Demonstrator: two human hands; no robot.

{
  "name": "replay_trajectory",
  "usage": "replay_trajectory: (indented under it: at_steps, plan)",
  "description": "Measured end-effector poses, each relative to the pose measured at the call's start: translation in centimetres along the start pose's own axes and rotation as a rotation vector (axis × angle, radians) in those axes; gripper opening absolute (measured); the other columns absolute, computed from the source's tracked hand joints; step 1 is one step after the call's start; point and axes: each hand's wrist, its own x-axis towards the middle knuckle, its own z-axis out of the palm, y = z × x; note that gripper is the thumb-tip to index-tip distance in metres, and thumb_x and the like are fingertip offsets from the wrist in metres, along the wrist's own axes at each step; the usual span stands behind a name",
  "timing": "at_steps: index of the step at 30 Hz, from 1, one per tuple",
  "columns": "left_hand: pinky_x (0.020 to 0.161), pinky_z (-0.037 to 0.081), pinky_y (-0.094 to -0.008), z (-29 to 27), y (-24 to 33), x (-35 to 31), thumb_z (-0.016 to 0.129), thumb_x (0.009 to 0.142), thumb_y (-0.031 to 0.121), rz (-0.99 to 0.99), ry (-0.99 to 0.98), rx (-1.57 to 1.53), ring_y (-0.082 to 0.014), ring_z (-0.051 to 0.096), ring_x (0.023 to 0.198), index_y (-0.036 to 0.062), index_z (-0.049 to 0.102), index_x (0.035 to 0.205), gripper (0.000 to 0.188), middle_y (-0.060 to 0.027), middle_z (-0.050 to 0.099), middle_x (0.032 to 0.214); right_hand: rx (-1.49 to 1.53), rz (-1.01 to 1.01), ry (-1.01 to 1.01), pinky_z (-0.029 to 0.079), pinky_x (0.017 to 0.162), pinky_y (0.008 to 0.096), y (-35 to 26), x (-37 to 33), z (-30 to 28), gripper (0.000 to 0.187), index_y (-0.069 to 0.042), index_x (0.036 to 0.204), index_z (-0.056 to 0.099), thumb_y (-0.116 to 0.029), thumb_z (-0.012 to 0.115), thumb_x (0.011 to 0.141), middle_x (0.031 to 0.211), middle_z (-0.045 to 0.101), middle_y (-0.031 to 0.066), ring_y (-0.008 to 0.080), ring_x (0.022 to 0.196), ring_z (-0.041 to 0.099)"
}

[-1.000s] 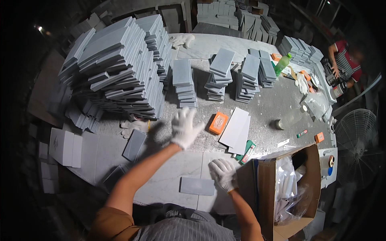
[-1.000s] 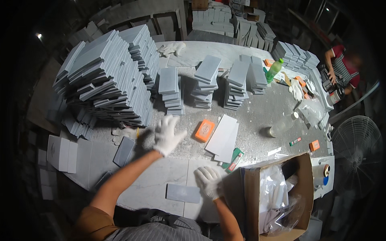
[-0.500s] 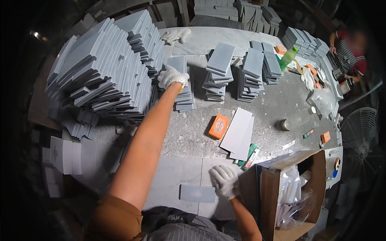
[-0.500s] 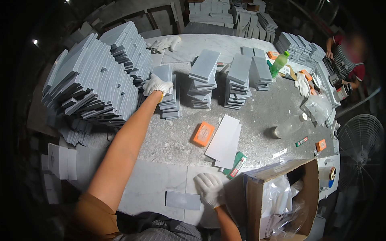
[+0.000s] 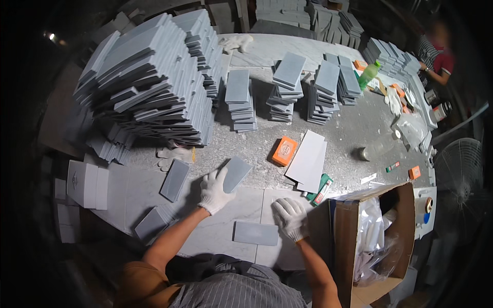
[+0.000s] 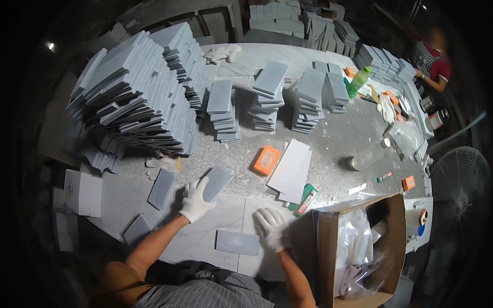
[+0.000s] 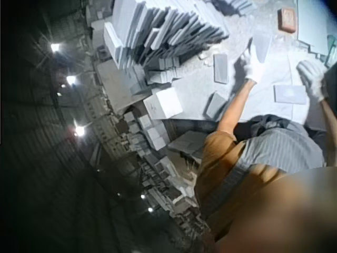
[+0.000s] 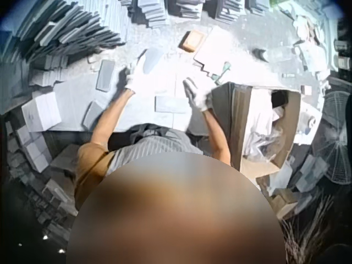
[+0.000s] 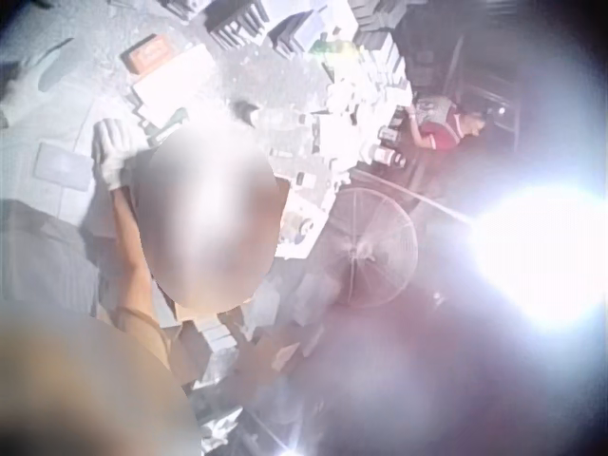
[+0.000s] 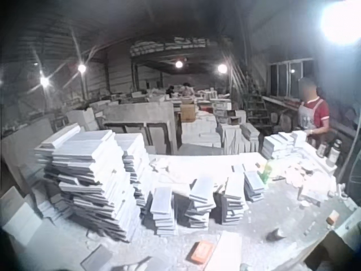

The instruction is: The person repeatedly picks up small gray rectangular tiles from a table, wraps each one in a clear plastic sheet, and places the wrapped tile into a cardboard box. The process is repeated continuously with new tiles taken from a large stack.

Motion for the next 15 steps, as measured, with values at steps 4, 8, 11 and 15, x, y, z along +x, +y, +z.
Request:
replay_trajectory:
  at_steps: [4,8,11,15]
  plan:
    - [0.104,0.039,-0.0512,1.6,-3.3,-1.7,0.082,0.068,0.036,0.041,0.057,-0.007,-0.0425,0.044,0.124,0.013,0.046,0.142,0.085,-0.02,0.048,0.135,-0.03,-0.004,-0.005,0.048,0.096,0.047,0.2,-0.8,0.4,0.04,-0.011,0.115,0.067,-0.016,0.071,0.076,0.116,0.066,0.0084,0.0307,0.111,0.062]
    - [0.106,0.038,-0.0492,1.1,-3.9,-0.7,0.082,0.069,0.036,0.024,0.004,-0.132,-0.0421,0.043,0.126,0.0129,0.046,0.143,0.086,-0.0197,0.048,0.137,-0.06,0.014,0.005,0.046,0.099,0.0466,0.8,-1.9,1.4,0.04,-0.014,0.12,0.066,-0.018,0.07,0.08,0.122,0.065,0.0083,0.032,0.116,0.06]
    - [0.108,0.038,-0.0491,1.4,-4.4,-1.5,0.083,0.069,0.036,-0.001,0.012,-0.132,-0.0423,0.042,0.128,0.0136,0.045,0.144,0.087,-0.0196,0.049,0.138,-0.062,0.018,0.016,0.046,0.1,0.0456,0.6,-2.1,1.5,0.036,-0.013,0.117,0.066,-0.017,0.068,0.081,0.123,0.064,0.0088,0.0316,0.115,0.06]
    - [0.11,0.036,-0.0493,1.3,-4.8,-2.3,0.082,0.071,0.035,-0.097,-0.005,-0.176,-0.0418,0.039,0.131,0.014,0.045,0.144,0.085,-0.0191,0.047,0.14,-0.044,-0.008,0.051,0.047,0.099,0.0438,0.6,-1.8,1.4,0.035,-0.011,0.114,0.066,-0.015,0.068,0.08,0.12,0.065,0.0072,0.0298,0.115,0.06]
